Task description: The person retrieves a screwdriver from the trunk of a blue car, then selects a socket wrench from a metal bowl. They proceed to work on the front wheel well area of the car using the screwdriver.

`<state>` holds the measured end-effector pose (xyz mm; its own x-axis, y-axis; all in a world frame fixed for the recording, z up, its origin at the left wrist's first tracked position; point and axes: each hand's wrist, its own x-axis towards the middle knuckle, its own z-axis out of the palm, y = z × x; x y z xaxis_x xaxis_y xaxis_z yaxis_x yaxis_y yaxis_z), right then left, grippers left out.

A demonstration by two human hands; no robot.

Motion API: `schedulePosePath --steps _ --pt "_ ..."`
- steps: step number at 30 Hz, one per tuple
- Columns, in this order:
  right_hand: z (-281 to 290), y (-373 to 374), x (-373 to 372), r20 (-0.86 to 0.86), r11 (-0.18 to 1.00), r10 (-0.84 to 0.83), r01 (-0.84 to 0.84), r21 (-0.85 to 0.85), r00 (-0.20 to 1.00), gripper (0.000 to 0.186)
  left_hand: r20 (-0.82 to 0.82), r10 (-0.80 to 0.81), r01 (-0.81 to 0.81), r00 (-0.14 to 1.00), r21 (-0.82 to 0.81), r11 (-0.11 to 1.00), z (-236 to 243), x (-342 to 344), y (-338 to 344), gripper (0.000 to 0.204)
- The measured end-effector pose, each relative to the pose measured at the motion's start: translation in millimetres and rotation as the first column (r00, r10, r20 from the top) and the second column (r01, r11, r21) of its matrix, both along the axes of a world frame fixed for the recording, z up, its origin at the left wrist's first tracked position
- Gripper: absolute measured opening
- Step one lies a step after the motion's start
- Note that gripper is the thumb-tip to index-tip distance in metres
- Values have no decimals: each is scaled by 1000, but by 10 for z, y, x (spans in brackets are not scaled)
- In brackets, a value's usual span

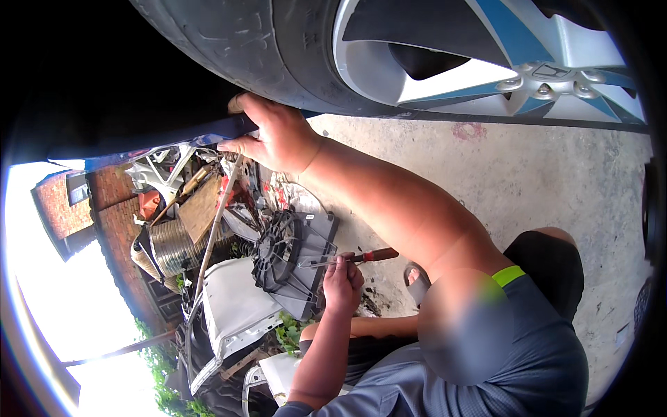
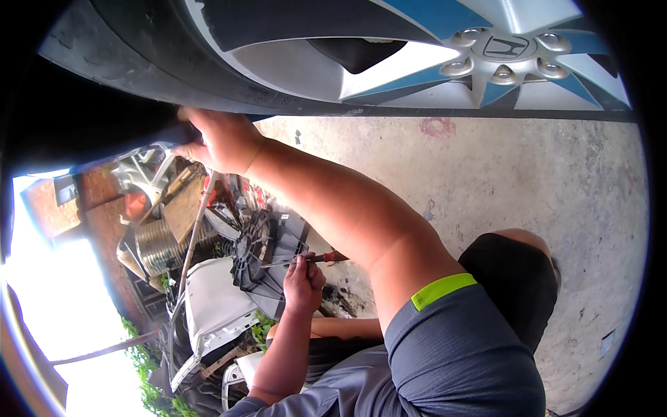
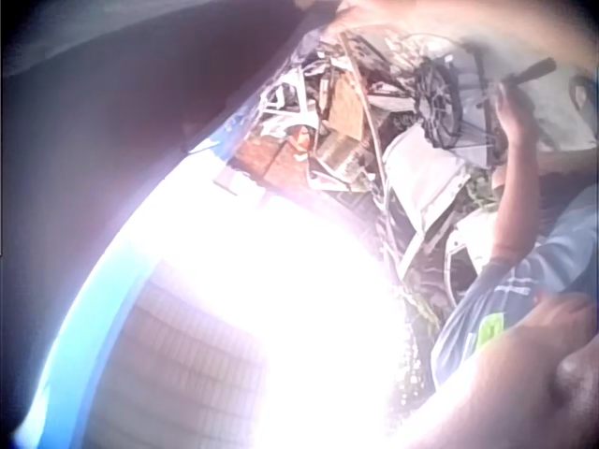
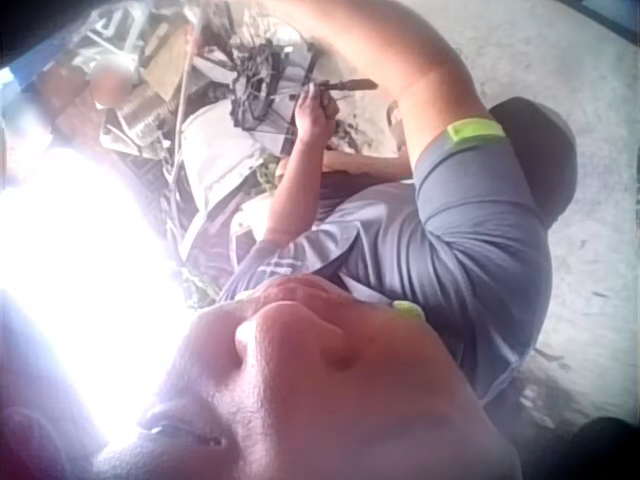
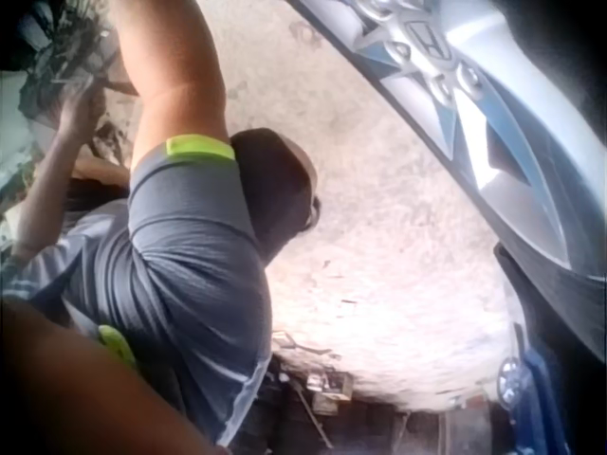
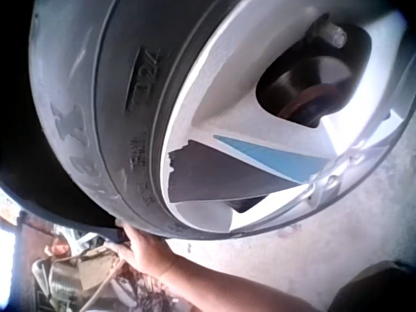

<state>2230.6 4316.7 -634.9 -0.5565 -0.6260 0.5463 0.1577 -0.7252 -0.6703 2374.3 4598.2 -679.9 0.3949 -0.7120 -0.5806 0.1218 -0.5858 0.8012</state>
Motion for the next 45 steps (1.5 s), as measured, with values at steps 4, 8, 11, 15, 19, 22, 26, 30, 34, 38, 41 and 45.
schedulePosePath --steps 4,8,11,15,19,22,26,30,34,38,41,45 --pt "7 13 -46 10 998 67 -67 6 998 51 8 15 -15 1000 17 1000 23 -59 35 26" --pt "-14 31 10 29 997 82 -82 -2 996 51 -55 31 -30 998 28 999 -1 53 99 26" --pt "-19 2 1 51 996 86 -85 -10 995 52 0 37 -37 999 17 999 48 12 81 26" --pt "29 81 -35 43 970 230 -232 67 972 52 37 -14 17 999 -57 998 164 -27 -43 25" --pt "41 285 -203 -28 987 128 -124 104 991 54 0 -90 90 996 -144 985 269 -170 -269 25" --pt "38 572 -353 -75 972 199 -187 141 977 57 64 -173 182 983 -180 967 487 -425 -502 28" --pt "-212 852 -486 -185 916 368 -321 239 911 50 98 -195 213 976 -248 945 668 -624 -740 29" --pt "-370 1043 -859 -460 649 759 -594 476 460 57 84 -84 110 993 -373 921 910 -766 -933 29" --pt "-576 1214 -933 -457 577 810 -636 513 367 49 48 -201 205 978 -369 907 1078 -900 -993 29" --pt "-722 1310 -992 -350 643 765 -602 474 541 38 -77 -177 144 981 -320 937 1037 -1073 -1027 24" --pt "-723 1288 -1165 -265 649 752 -611 453 603 32 -226 -212 150 951 -264 953 1033 -1109 -1028 29" --pt "-727 1231 -1309 -204 689 706 -593 415 678 29 -201 -238 206 950 -167 964 950 -1172 -1008 25"
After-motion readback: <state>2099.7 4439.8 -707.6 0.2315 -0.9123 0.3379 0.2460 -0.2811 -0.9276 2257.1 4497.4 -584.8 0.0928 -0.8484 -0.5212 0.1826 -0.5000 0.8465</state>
